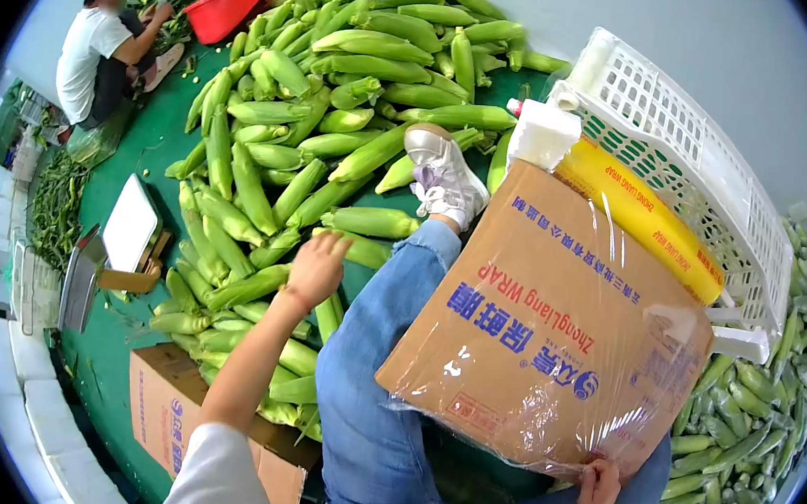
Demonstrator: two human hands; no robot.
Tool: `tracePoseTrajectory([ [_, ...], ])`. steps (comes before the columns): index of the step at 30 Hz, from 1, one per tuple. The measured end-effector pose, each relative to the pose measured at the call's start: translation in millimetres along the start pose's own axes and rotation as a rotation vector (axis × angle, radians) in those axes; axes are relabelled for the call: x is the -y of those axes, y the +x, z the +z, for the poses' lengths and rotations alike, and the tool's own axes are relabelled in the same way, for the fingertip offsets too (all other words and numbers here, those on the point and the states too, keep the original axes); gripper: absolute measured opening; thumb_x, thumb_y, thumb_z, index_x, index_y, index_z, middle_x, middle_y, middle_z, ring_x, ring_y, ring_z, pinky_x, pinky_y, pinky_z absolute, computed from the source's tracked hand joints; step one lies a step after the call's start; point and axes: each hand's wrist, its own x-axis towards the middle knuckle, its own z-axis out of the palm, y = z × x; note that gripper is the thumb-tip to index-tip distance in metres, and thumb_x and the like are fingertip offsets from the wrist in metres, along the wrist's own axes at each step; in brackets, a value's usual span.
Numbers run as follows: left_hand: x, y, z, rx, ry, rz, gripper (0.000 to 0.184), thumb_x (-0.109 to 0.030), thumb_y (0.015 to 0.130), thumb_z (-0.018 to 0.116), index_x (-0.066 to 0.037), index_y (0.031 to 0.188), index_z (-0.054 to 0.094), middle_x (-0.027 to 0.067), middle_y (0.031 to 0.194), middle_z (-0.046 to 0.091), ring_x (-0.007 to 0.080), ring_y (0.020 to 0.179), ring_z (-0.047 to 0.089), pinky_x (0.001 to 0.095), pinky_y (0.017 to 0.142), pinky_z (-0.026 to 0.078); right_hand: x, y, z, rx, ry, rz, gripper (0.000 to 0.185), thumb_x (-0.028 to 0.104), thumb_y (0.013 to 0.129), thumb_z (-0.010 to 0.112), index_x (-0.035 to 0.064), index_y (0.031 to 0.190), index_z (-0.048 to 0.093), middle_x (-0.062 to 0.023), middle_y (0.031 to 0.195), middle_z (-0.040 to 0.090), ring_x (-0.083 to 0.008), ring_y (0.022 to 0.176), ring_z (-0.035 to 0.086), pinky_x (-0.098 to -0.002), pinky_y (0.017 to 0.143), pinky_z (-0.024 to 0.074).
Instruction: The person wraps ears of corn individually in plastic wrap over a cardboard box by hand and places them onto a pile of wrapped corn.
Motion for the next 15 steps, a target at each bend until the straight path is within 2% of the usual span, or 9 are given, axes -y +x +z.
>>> tracePoseTrajectory([
  [1, 13, 9, 36, 0.195, 0.056, 0.080, 0.059, -0.008, 0.073, 0.067, -0.011, 0.130, 0.052, 0.0146, 0.131, 0.051, 0.0320, 0.123, 0.047, 0.0414, 0.105, 0.040, 0, 1, 1, 0.022, 0.004, 0.005, 0.003, 0.004, 0.089, 0.055, 0.0012, 0.088, 0.054, -0.0131, 0.080, 0.056, -0.0268, 0.071, 0.055, -0.0364, 0.066, 0.0450],
  [3, 25, 26, 71, 0.313, 0.102, 0.112, 0.058, -0.014, 0.074, 0.069, -0.011, 0.130, 0.052, 0.0131, 0.129, 0.052, 0.0316, 0.122, 0.048, 0.0424, 0.103, 0.041, -1, -3, -6, 0.057, -0.007, 0.052, 0.005, 0.002, 0.085, 0.059, 0.0032, 0.088, 0.055, -0.0155, 0.085, 0.059, -0.0336, 0.080, 0.057, -0.0414, 0.073, 0.0456],
  [5, 22, 39, 62, 0.233, 0.154, 0.164, 0.059, -0.023, 0.075, 0.071, -0.014, 0.130, 0.051, 0.0058, 0.123, 0.055, 0.0278, 0.117, 0.051, 0.0412, 0.097, 0.044, 15, -2, -11, 0.047, -0.016, 0.099, 0.003, 0.004, 0.086, 0.058, 0.0030, 0.087, 0.055, -0.0158, 0.084, 0.058, -0.0352, 0.080, 0.055, -0.0434, 0.073, 0.0433],
  [7, 49, 32, 90, 0.245, 0.111, 0.144, 0.044, -0.016, 0.083, 0.060, -0.013, 0.126, 0.054, 0.0088, 0.110, 0.059, 0.0270, 0.108, 0.057, 0.0412, 0.094, 0.045, 24, 1, -8, 0.028, -0.008, 0.088, 0.003, 0.005, 0.087, 0.058, 0.0030, 0.088, 0.056, -0.0157, 0.083, 0.057, -0.0349, 0.080, 0.054, -0.0431, 0.072, 0.0423],
  [8, 57, 31, 83, 0.293, -0.024, -0.098, 0.036, -0.014, 0.086, 0.054, -0.012, 0.122, 0.056, 0.0105, 0.108, 0.060, 0.0276, 0.105, 0.059, 0.0419, 0.093, 0.045, 21, 3, -9, 0.017, -0.016, 0.071, 0.004, 0.006, 0.087, 0.058, 0.0030, 0.088, 0.056, -0.0154, 0.083, 0.057, -0.0346, 0.080, 0.054, -0.0428, 0.073, 0.0420],
  [9, 51, 29, 64, 0.295, -0.066, -0.216, 0.038, -0.015, 0.085, 0.058, -0.010, 0.123, 0.056, 0.0117, 0.118, 0.057, 0.0294, 0.113, 0.055, 0.0439, 0.096, 0.044, 18, 5, -6, 0.008, -0.018, 0.047, 0.004, 0.007, 0.088, 0.058, 0.0031, 0.088, 0.056, -0.0151, 0.083, 0.057, -0.0343, 0.079, 0.054, -0.0425, 0.073, 0.0418],
  [11, 65, 3, 58, 0.265, 0.130, 0.058, 0.051, -0.019, 0.083, 0.066, -0.011, 0.131, 0.051, 0.0125, 0.131, 0.051, 0.0321, 0.123, 0.047, 0.0464, 0.101, 0.040, 17, -1, -3, -0.020, -0.004, 0.020, 0.005, 0.008, 0.088, 0.058, 0.0032, 0.088, 0.056, -0.0145, 0.082, 0.057, -0.0337, 0.079, 0.053, -0.0420, 0.073, 0.0413],
  [14, 51, -15, 56, 0.364, -0.018, -0.059, 0.076, -0.029, 0.079, 0.073, -0.016, 0.144, 0.036, 0.0147, 0.143, 0.040, 0.0340, 0.131, 0.040, 0.0467, 0.108, 0.034, 14, 1, 1, -0.047, 0.037, 0.005, 0.007, 0.010, 0.088, 0.059, 0.0036, 0.088, 0.057, -0.0137, 0.083, 0.058, -0.0328, 0.078, 0.054, -0.0418, 0.073, 0.0414],
  [15, 46, -14, 62, 0.354, 0.016, -0.031, 0.077, -0.030, 0.078, 0.073, -0.016, 0.144, 0.036, 0.0159, 0.144, 0.039, 0.0351, 0.131, 0.040, 0.0464, 0.108, 0.035, 13, -1, 3, -0.046, 0.058, 0.003, 0.007, 0.010, 0.088, 0.059, 0.0037, 0.089, 0.058, -0.0137, 0.083, 0.058, -0.0329, 0.079, 0.054, -0.0417, 0.074, 0.0416],
])
